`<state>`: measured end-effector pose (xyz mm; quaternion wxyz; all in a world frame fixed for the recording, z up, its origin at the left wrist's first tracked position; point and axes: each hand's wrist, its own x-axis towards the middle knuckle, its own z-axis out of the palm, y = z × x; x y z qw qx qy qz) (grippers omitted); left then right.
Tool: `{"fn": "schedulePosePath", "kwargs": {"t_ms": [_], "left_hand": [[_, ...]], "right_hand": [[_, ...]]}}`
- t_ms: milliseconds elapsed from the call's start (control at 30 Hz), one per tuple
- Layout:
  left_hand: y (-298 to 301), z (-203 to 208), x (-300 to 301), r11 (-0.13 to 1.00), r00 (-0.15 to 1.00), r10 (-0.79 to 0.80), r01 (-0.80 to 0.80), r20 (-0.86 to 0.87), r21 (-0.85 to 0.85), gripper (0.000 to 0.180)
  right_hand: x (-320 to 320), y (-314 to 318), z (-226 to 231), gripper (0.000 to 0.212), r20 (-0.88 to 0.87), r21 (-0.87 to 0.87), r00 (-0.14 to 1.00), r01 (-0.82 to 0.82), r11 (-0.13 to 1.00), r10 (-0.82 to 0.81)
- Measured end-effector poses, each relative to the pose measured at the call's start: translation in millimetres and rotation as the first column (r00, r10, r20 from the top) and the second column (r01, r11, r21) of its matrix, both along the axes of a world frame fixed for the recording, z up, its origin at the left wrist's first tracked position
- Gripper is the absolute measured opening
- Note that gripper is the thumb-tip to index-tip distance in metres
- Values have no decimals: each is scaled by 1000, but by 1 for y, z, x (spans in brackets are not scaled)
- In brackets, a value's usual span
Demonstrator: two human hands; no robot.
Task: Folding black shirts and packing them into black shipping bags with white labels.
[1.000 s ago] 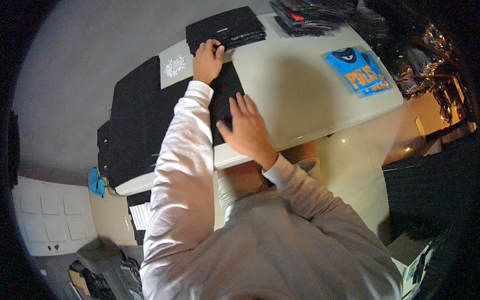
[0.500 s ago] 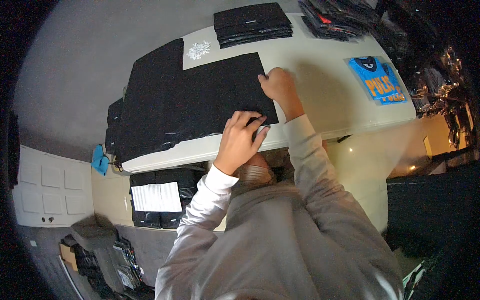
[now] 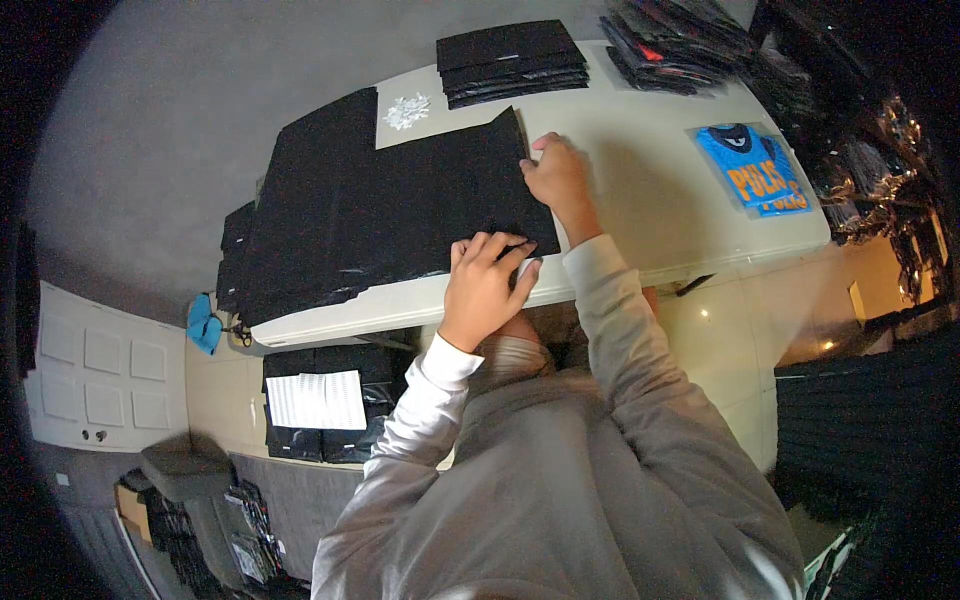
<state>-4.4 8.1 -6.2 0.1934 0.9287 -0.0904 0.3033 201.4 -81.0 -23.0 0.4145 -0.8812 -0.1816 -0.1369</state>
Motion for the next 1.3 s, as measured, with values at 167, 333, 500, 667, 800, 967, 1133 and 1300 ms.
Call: {"fn": "schedulePosePath", "kwargs": {"t_ms": [167, 333, 500, 667, 800, 967, 1133, 1300], "left_hand": [[1, -2, 1, 1000, 1000, -21, 21, 10, -16, 24], [0, 11, -4, 987, 998, -68, 65, -11, -149, 33], [17, 28, 2, 985, 991, -89, 72, -105, -154, 45], [24, 23, 59, 974, 934, -178, 212, -311, 79, 58], [16, 10, 93, 921, 858, -162, 308, -487, 237, 65], [31, 19, 109, 910, 865, -183, 329, -467, 253, 69], [50, 28, 127, 915, 806, -245, 376, -539, 146, 68], [93, 41, 136, 952, 949, -210, 144, -236, -268, 48]], "right_hand": [[1, -14, 8, 36, -171, -181, 984, -78, 980, 47], [11, -39, 2, 39, -181, -128, 979, -122, 984, 98], [28, -111, 26, 35, -122, -173, 992, -60, 983, 39], [51, -132, 62, 37, -292, -252, 956, -51, 966, -26], [73, -152, 43, 35, -395, -212, 915, -173, 962, 78], [50, -143, 40, 33, -113, -326, 988, 65, 943, -108], [33, -121, 67, 30, -92, -291, 991, 64, 954, -95], [18, -86, 80, 24, 253, -282, 967, 37, 959, 38]]}}
